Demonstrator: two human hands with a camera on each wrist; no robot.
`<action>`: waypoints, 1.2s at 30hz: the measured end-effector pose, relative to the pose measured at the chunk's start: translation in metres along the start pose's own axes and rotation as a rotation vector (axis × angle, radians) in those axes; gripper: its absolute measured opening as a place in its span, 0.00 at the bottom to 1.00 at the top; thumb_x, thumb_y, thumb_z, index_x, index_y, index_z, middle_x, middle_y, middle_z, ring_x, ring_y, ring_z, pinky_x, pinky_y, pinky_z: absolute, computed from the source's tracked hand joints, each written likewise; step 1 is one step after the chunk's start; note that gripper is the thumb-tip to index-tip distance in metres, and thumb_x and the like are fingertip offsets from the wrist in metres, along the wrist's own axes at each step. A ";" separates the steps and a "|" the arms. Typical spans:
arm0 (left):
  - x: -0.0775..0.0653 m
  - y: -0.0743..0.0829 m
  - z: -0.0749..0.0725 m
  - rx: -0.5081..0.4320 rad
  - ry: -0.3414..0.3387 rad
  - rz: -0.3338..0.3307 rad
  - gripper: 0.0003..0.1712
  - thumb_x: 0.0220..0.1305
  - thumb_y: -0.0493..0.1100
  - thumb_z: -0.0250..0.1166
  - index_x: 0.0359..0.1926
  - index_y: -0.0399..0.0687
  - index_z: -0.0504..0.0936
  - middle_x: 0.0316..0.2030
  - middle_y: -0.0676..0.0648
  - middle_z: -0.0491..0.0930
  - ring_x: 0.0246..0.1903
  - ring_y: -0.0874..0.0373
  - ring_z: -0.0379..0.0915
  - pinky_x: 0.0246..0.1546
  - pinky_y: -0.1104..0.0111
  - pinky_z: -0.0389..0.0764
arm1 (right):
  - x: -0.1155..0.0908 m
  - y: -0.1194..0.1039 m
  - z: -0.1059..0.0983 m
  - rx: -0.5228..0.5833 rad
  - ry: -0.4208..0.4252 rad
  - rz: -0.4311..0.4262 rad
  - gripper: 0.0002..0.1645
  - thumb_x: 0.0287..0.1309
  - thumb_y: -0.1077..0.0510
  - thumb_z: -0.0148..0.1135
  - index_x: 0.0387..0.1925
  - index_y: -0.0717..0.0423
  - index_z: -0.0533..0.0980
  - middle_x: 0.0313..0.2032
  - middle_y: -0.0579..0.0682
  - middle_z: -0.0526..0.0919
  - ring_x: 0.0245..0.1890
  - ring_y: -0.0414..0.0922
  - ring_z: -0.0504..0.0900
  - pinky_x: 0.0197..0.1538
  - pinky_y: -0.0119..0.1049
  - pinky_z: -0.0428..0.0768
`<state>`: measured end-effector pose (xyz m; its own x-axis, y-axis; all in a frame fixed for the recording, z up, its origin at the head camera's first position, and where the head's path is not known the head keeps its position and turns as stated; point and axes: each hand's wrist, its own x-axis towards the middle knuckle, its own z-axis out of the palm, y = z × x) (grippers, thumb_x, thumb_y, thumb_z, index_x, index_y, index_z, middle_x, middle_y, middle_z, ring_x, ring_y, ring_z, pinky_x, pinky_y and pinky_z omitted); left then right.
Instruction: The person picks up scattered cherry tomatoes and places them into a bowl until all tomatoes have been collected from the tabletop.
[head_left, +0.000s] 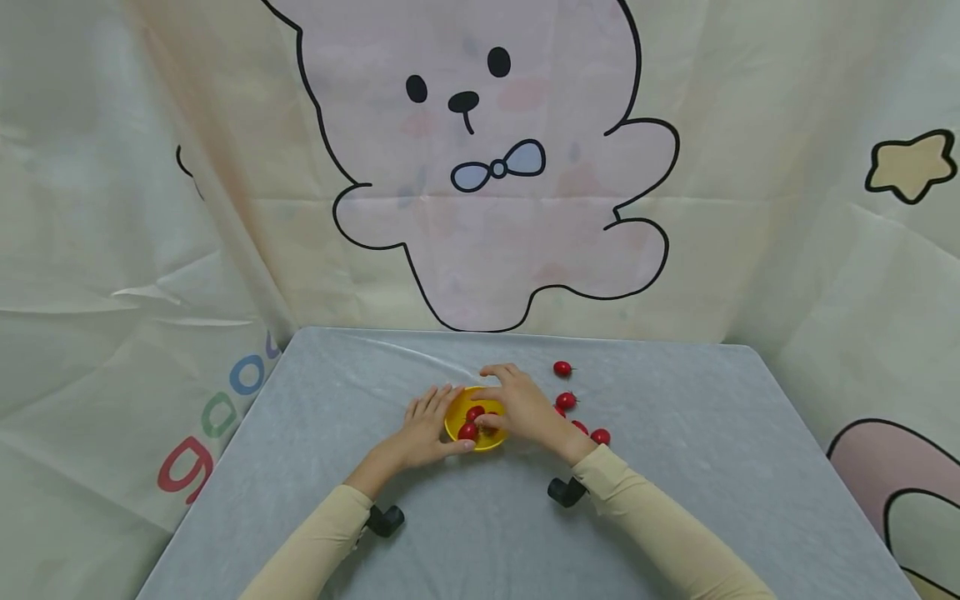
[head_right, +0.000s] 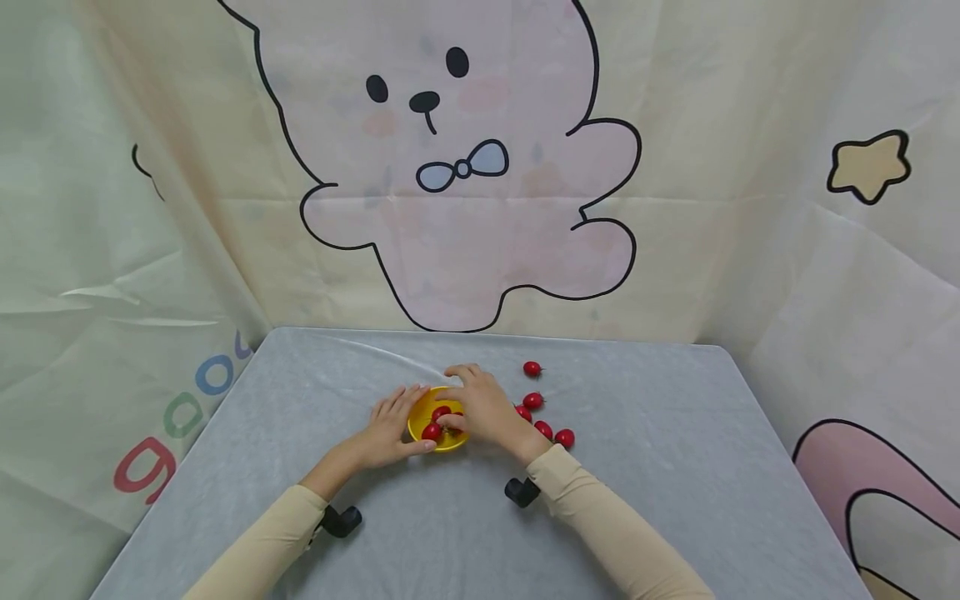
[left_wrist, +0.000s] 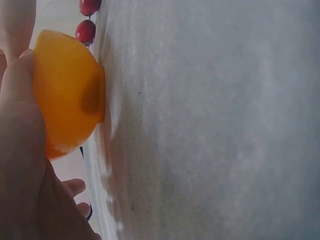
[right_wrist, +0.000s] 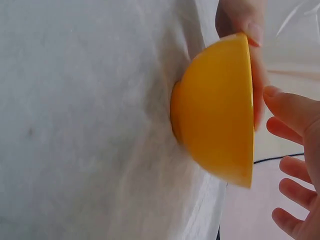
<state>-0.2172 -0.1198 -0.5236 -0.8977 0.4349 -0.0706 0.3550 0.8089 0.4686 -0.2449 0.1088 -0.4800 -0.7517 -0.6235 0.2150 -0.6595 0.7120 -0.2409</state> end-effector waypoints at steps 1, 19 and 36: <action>0.000 0.000 0.000 0.002 -0.001 -0.001 0.59 0.57 0.77 0.57 0.79 0.59 0.43 0.79 0.43 0.45 0.78 0.38 0.36 0.74 0.36 0.40 | -0.001 0.002 -0.002 0.005 -0.001 0.006 0.25 0.56 0.38 0.69 0.53 0.40 0.83 0.65 0.51 0.74 0.65 0.51 0.69 0.66 0.56 0.72; -0.001 0.001 0.001 0.000 -0.005 -0.024 0.58 0.57 0.76 0.59 0.79 0.61 0.43 0.79 0.44 0.46 0.78 0.39 0.37 0.75 0.38 0.40 | -0.030 0.053 -0.034 0.067 0.108 0.127 0.22 0.54 0.45 0.73 0.50 0.45 0.84 0.63 0.55 0.75 0.65 0.55 0.68 0.66 0.58 0.71; 0.001 0.000 0.003 0.001 0.007 -0.027 0.58 0.57 0.76 0.59 0.79 0.61 0.43 0.79 0.44 0.46 0.78 0.39 0.37 0.74 0.37 0.40 | -0.064 0.081 -0.036 0.060 0.049 0.209 0.24 0.50 0.48 0.76 0.49 0.49 0.85 0.61 0.58 0.76 0.63 0.56 0.68 0.64 0.58 0.74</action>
<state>-0.2172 -0.1187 -0.5262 -0.9088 0.4100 -0.0772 0.3308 0.8209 0.4655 -0.2506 0.2181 -0.4795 -0.8720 -0.4468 0.2002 -0.4895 0.8026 -0.3410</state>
